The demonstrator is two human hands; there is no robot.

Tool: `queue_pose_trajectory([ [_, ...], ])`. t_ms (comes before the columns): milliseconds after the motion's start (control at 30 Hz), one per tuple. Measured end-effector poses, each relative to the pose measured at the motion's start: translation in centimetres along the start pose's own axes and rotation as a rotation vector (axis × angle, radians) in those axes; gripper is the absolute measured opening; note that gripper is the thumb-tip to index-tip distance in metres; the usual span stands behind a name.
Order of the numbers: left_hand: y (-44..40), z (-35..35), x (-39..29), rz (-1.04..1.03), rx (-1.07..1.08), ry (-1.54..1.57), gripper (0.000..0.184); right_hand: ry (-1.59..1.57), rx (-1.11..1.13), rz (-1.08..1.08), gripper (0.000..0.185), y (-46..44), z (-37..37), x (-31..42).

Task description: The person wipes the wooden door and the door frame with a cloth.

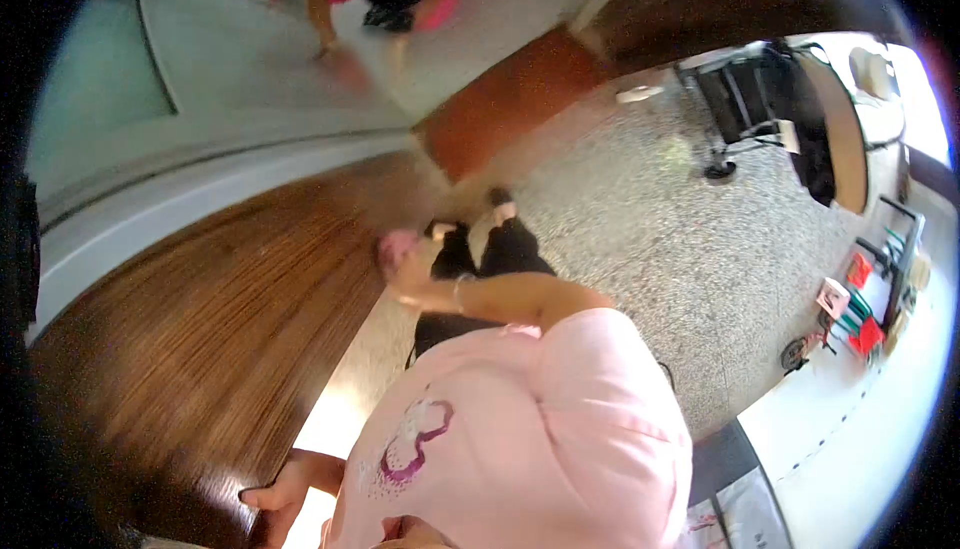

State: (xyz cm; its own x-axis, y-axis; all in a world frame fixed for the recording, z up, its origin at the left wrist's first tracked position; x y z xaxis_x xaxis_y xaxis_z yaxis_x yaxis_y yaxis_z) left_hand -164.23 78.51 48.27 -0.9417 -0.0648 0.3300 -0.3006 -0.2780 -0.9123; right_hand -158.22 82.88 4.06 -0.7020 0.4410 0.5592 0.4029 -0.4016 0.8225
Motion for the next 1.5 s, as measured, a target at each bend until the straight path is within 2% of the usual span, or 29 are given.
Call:
queue_pose_trajectory([
  [33, 0.0, 0.0, 0.1, 0.031, -0.013, 0.034, 0.063, -0.106, 0.036, -0.052, 0.044, -0.2, -0.5, 0.0],
  [67, -0.1, 0.1, 0.2, 0.051, -0.011, 0.049, 0.063, 0.008, -0.076, 0.078, 0.046, -1.3, -1.7, 0.0],
  [133, -0.3, 0.0, 0.5, 0.088, -0.02, 0.081, 0.065, -0.074, -0.051, 0.154, 0.054, -0.7, -1.5, 1.6],
  [200, -0.9, 0.5, 0.2, 0.115, -0.039, 0.105, 0.067, 0.02, -0.013, 0.099, 0.057, 1.7, -0.5, 2.9],
  [400, -1.7, 1.1, 0.5, 0.178, -0.12, 0.192, 0.071, -0.084, 0.143, 0.028, 0.054, 8.7, 2.3, 7.5],
  [467, -1.7, 1.4, 0.4, 0.169, -0.138, 0.152, 0.071, 0.103, 0.085, 0.142, 0.057, 7.8, 2.2, 7.4],
  [533, -1.7, 1.5, 0.1, 0.137, -0.108, 0.028, 0.07, -0.029, 0.068, 0.164, 0.051, 8.6, 3.6, 7.7],
  [567, -1.9, 1.4, -0.1, 0.135, -0.16, 0.053, 0.067, -0.032, 0.047, 0.167, 0.051, 8.7, 4.6, 7.2],
  [667, -2.1, 1.8, -0.5, 0.086, -0.135, -0.066, 0.065, -0.663, 0.271, 0.211, 0.026, 7.6, 4.7, 4.8],
  [700, -2.0, 1.9, -0.4, 0.105, -0.213, 0.022, 0.063, -0.624, 0.263, 0.178, 0.02, 9.7, 7.0, 4.7],
  [767, -2.0, 2.2, -0.3, 0.109, -0.189, 0.043, 0.063, -0.788, 0.029, 0.264, 0.015, 10.3, 9.7, 3.3],
  [800, -1.9, 2.2, -0.3, 0.122, -0.171, 0.052, 0.064, -0.85, -0.064, 0.28, 0.02, 12.0, 11.2, 3.0],
  [833, -2.2, 1.9, -0.2, 0.101, -0.209, 0.155, 0.061, -0.931, -0.051, 0.122, 0.03, 11.7, 11.5, 0.7],
  [867, -2.3, 1.8, -0.5, 0.107, -0.207, 0.143, 0.061, -0.933, -0.182, 0.079, 0.028, 12.8, 12.9, -0.4],
  [933, -1.7, 2.5, -0.1, 0.312, -0.326, 0.419, 0.058, -0.861, -0.381, 0.043, 0.028, 13.2, 15.2, -3.7],
  [967, -1.8, 2.5, -0.8, 0.333, -0.311, 0.494, 0.049, -1.041, -0.361, 0.085, 0.023, 11.5, 15.1, -6.3],
  [1000, -1.6, 1.9, -2.0, 0.322, -0.3, 0.477, 0.049, -1.095, -0.295, 0.038, 0.018, 13.5, 16.2, -6.1],
  [1033, -1.1, 1.0, -3.9, 0.229, -0.322, 0.587, 0.039, -1.146, -0.262, -0.015, 0.012, 13.7, 16.7, -7.4],
  [1100, -1.4, -2.2, -7.3, 0.219, -0.008, 0.768, 0.03, -1.185, -0.228, -0.045, 0.008, 13.4, 18.3, -8.5],
  [1133, -1.2, -4.9, -9.3, 0.304, 0.336, 0.822, 0.03, -1.193, -0.224, -0.019, 0.006, 13.5, 19.1, -8.8],
  [1200, -1.2, -10.2, -11.9, 0.497, 0.55, 1.025, 0.027, -1.189, -0.213, 0.023, 0.006, 13.1, 20.4, -9.3],
  [1267, -0.1, -13.6, -14.6, 0.532, 0.578, 1.117, 0.027, -1.27, -0.204, 0.051, 0.009, 12.1, 23.0, -10.2],
  [1300, 0.1, -15.7, -16.5, 0.57, 0.63, 1.223, 0.028, -1.215, -0.195, 0.087, 0.012, 11.8, 25.0, -10.4],
  [1333, -0.5, -17.1, -18.1, 0.559, 0.59, 1.249, 0.028, -1.16, -0.19, 0.126, 0.015, 11.5, 27.3, -10.6],
  [1367, -1.0, -18.5, -19.8, 0.523, 0.622, 1.252, 0.028, -1.097, -0.234, 0.138, 0.025, 8.6, 29.6, -13.0],
  [1400, -1.9, -19.7, -21.5, 0.484, 0.659, 1.251, 0.028, -1.057, -0.294, 0.149, 0.03, 14.4, 33.4, -9.1],
  [1500, -5.3, -23.7, -26.1, 0.45, 0.603, 1.348, 0.031, -0.963, -0.492, 0.3, 0.03, 20.0, 43.0, -7.0],
])
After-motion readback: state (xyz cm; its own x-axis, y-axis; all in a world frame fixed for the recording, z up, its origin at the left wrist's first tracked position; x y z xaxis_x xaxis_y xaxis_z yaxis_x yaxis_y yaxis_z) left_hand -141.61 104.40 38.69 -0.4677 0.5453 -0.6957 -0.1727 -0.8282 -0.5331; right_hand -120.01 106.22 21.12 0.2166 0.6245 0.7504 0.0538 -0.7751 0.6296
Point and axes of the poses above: each hand's wrist, its own y-axis away from the middle knuckle, its own z-axis out of the back of the hand, x = y × z, the point moved 7 cm from there along -y, towards the middle knuckle, and after that the axes turned 12 degrees about y, right-handed, at the moved point
